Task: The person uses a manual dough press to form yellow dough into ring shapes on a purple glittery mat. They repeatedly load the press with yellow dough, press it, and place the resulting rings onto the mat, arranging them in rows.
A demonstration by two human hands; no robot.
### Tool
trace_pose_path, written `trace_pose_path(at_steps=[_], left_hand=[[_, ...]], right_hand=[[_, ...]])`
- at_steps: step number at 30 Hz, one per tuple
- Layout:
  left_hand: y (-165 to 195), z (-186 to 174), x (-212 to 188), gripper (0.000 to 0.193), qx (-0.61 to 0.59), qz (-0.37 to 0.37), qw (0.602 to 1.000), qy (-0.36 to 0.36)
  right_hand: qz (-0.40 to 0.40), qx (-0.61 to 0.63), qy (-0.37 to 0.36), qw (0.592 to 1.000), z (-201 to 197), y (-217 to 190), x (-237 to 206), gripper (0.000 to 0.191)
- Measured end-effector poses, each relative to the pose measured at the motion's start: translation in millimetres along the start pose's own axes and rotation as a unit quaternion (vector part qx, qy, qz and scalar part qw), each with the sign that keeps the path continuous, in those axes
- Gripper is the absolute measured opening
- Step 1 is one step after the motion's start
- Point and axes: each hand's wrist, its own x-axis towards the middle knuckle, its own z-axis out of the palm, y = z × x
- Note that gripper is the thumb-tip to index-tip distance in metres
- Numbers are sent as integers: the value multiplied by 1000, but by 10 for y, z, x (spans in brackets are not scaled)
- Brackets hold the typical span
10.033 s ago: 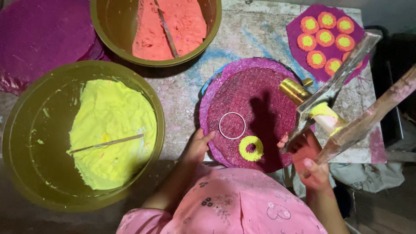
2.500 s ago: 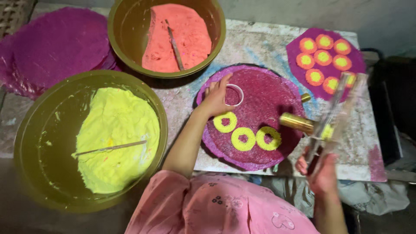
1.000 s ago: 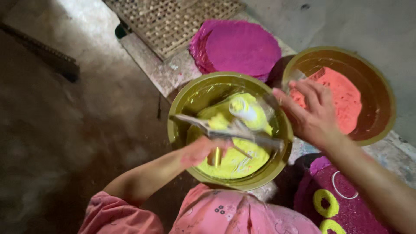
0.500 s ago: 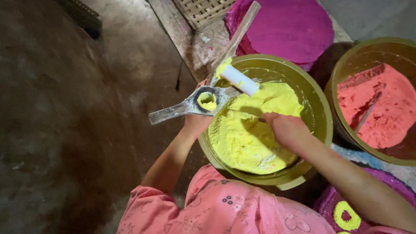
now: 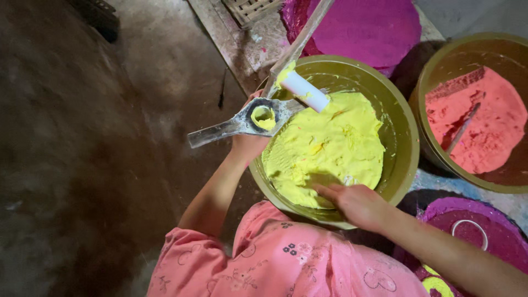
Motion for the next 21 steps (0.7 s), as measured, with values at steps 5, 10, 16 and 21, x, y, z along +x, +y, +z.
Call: trace_pose_path(at_steps=[5,10,16,21], left_hand=[[114,44,13,51,161,68,985,3],[414,298,-32,69,295,129,944,-76],[690,516,-130,77,279,73,922,-260],[744,777,-195,62,254,164,913,-273]], right_hand=[[-30,145,28,989,-119,278,-556,48],[48,320,80,943,-618,577,-1072,42],[115,202,144,962,-1232,426,-991,37],[119,-233,149,954,-1136,-318,-649,23]])
